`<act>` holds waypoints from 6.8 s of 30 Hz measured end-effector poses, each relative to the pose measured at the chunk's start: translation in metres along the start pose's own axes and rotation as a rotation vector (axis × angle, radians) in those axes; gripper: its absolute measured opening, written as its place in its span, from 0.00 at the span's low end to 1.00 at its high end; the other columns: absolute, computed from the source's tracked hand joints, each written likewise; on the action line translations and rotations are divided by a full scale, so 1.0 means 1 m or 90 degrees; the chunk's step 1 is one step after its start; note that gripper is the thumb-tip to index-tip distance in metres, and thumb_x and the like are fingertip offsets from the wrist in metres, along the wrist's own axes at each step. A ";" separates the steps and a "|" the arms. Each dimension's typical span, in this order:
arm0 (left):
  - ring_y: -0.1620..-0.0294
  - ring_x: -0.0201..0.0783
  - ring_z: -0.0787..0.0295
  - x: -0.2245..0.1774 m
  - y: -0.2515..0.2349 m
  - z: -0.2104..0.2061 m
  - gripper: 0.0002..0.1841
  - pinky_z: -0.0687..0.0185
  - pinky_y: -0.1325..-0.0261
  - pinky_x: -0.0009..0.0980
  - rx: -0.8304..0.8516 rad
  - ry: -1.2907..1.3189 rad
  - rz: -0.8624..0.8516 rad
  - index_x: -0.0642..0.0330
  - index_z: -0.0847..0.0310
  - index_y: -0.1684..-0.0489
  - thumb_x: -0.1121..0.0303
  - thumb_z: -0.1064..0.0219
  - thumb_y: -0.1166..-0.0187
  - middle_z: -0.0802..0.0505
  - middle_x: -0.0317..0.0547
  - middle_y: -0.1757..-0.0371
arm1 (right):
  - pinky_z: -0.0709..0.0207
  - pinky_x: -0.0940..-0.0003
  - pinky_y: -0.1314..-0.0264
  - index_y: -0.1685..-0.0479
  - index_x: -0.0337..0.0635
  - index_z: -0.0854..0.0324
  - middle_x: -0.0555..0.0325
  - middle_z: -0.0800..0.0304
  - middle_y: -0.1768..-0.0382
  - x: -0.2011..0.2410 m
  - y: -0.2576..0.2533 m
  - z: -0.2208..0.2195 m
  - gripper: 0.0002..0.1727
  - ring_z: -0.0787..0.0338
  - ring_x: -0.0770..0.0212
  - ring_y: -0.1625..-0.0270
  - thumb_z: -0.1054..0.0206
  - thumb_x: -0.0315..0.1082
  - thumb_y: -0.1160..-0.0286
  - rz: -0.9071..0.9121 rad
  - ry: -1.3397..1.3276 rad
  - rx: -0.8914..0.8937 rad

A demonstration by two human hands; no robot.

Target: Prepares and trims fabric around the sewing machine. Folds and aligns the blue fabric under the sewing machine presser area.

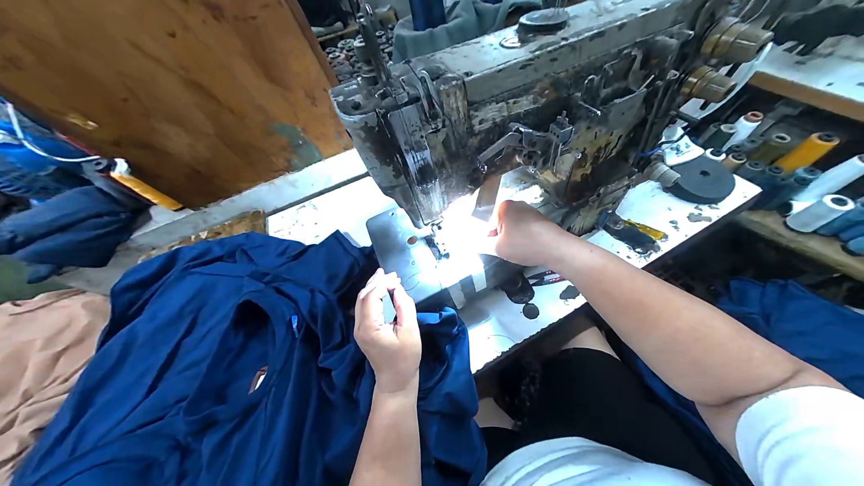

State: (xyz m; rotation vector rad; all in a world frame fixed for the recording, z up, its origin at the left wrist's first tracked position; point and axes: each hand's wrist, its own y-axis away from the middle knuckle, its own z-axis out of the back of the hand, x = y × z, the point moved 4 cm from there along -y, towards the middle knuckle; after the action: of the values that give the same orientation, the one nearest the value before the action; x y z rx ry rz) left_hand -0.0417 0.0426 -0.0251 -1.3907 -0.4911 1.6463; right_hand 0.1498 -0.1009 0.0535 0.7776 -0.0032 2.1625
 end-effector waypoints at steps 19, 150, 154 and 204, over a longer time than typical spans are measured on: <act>0.37 0.41 0.10 0.002 0.000 0.001 0.10 0.17 0.32 0.32 0.002 0.005 0.007 0.71 0.13 0.59 0.74 0.39 0.21 0.07 0.59 0.48 | 0.23 0.52 0.64 0.75 0.42 0.16 0.54 0.16 0.74 -0.002 0.000 0.000 0.13 0.14 0.55 0.66 0.25 0.40 0.28 0.017 0.004 -0.014; 0.47 0.59 0.06 -0.005 -0.085 -0.040 0.15 0.16 0.44 0.63 0.366 -0.324 -0.112 0.65 0.11 0.49 0.61 0.31 0.19 0.05 0.60 0.51 | 0.35 0.81 0.81 0.69 0.47 0.23 0.68 0.22 0.81 -0.050 0.049 -0.108 0.13 0.26 0.77 0.83 0.30 0.42 0.18 0.073 -0.767 0.235; 0.32 0.57 0.13 -0.017 -0.086 -0.027 0.21 0.21 0.29 0.58 0.352 -0.296 -0.112 0.68 0.16 0.38 0.59 0.29 0.20 0.11 0.61 0.36 | 0.31 0.80 0.77 0.70 0.46 0.22 0.67 0.21 0.80 -0.049 0.050 -0.111 0.12 0.23 0.76 0.80 0.31 0.39 0.17 0.086 -0.796 0.177; 0.71 0.27 0.07 -0.072 -0.030 -0.010 0.19 0.11 0.66 0.24 0.389 0.049 0.262 0.66 0.20 0.41 0.76 0.26 0.30 0.04 0.38 0.69 | 0.15 0.45 0.50 0.32 0.37 0.18 0.46 0.06 0.55 -0.006 0.091 -0.116 0.21 0.06 0.47 0.53 0.36 0.32 0.23 0.454 -0.316 -0.103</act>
State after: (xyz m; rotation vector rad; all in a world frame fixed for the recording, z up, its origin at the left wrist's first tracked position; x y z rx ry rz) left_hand -0.0238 -0.0036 0.0359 -1.1203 0.3528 1.8431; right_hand 0.0277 -0.1359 -0.0213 1.3398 -0.8072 2.4958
